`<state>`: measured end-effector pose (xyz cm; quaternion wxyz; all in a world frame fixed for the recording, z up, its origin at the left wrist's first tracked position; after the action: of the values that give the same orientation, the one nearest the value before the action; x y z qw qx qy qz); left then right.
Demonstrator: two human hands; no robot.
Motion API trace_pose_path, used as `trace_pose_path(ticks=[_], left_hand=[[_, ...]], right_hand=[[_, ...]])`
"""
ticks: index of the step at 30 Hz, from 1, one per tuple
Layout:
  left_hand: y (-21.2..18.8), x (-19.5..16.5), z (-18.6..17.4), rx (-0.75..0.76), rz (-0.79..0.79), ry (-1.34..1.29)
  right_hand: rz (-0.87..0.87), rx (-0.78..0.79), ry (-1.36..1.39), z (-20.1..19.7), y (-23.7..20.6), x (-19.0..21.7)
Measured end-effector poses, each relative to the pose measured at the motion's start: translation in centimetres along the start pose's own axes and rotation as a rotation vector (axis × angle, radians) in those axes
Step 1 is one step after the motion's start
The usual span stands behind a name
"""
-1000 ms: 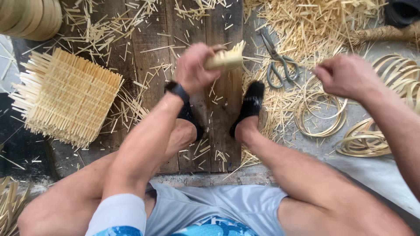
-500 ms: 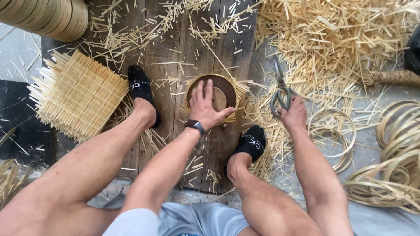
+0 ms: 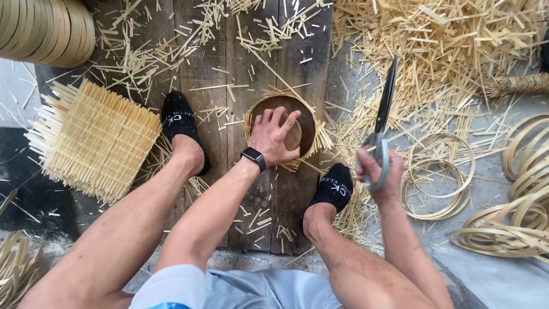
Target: The person sits on the floor of a bamboo workshop and finishes woven bamboo basket lids. They hold a woven disc on a round wooden mold, trim the overhanging edge with scissors, fit and press a thin bamboo rim ring around the edge, then stack the finished basket with others.
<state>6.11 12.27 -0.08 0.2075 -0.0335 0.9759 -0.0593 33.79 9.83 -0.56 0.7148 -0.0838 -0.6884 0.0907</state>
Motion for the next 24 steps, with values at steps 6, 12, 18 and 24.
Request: trace_pose_path(ticks=[6,12,18,24], left_hand=[[-3.0,1.3,1.0,-0.168,-0.298,-0.227],[-3.0,1.7,1.4,-0.145,-0.281,-0.229],[-3.6,0.5,1.6,-0.187,-0.357,-0.302],[-3.2,0.5,2.5,-0.088,-0.245,-0.317]], right_hand=[[0.244,0.176,-0.222,7.0,-1.3,-1.8],[0.192,0.276,-0.661,2.5,1.2,-2.0],[-0.569,0.321,-1.396,2.5,3.2,-1.6],[-0.395,0.497,-1.559,0.7,6.7,-5.5]])
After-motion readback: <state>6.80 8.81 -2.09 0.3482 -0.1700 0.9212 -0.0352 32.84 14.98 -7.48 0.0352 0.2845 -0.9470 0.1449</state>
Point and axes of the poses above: each hand's wrist, its own y-axis towards the middle knuckle, its own z-axis out of the palm, x = y × z, the point moved 7 cm from there along y, towards the middle knuckle, and after that the axes turned 15 degrees about -z, right-handed, at the moved point
